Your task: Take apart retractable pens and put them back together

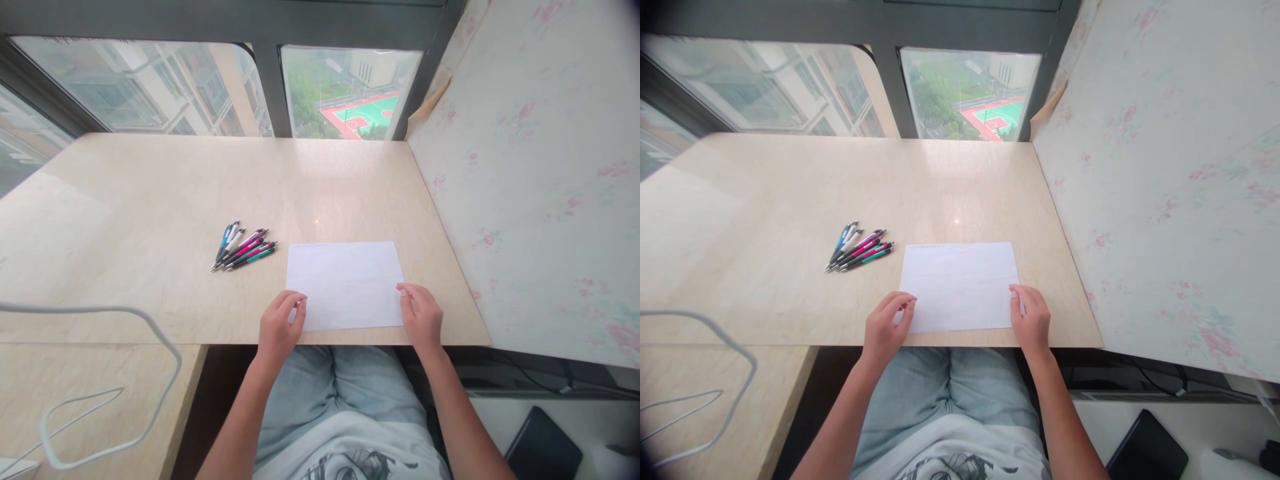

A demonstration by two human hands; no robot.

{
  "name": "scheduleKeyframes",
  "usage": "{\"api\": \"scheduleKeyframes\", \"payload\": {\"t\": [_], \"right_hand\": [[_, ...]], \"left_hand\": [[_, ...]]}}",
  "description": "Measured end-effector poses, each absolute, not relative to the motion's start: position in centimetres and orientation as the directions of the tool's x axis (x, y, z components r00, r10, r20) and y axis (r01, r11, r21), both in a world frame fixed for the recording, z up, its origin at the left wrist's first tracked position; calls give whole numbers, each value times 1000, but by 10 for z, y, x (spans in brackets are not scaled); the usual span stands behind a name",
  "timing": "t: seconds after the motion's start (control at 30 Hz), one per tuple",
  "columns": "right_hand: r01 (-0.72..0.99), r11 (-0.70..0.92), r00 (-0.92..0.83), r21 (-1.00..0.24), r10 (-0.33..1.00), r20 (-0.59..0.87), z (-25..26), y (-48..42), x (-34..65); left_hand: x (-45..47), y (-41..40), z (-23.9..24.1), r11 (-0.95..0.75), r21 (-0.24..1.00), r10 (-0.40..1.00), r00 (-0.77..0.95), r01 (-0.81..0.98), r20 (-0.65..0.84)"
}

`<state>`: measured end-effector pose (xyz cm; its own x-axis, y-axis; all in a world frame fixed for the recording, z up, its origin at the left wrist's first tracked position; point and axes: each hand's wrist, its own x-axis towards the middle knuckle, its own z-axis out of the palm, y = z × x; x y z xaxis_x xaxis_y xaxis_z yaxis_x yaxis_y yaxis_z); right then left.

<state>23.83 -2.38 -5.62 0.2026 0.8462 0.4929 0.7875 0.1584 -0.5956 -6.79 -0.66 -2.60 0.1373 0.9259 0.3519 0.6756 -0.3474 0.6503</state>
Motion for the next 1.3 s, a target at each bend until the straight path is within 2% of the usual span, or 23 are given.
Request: {"api": "scheduleKeyframes", "payload": {"t": [0.1,0.2,0.33,0.53,1.3], "right_hand": [[756,304,71,-580,842,535,-49,-33,215],[713,386,-59,-585,865,498,-43,-41,189],[768,361,-141,-529,901,411,-47,-43,167],[811,318,-147,-491,923,356,-55,-38,163],[816,306,-127,-491,923,363,-56,-36,161]], "left_hand": [[-54,-15,-21,-417,601,903,240,682,355],[-39,-19,-19,-458,554,887,311,695,342],[-20,-22,-26,-504,501,864,408,703,296],[-5,-22,-40,-495,323,868,444,807,221],[-6,-23,-43,-488,326,872,433,810,228]]}}
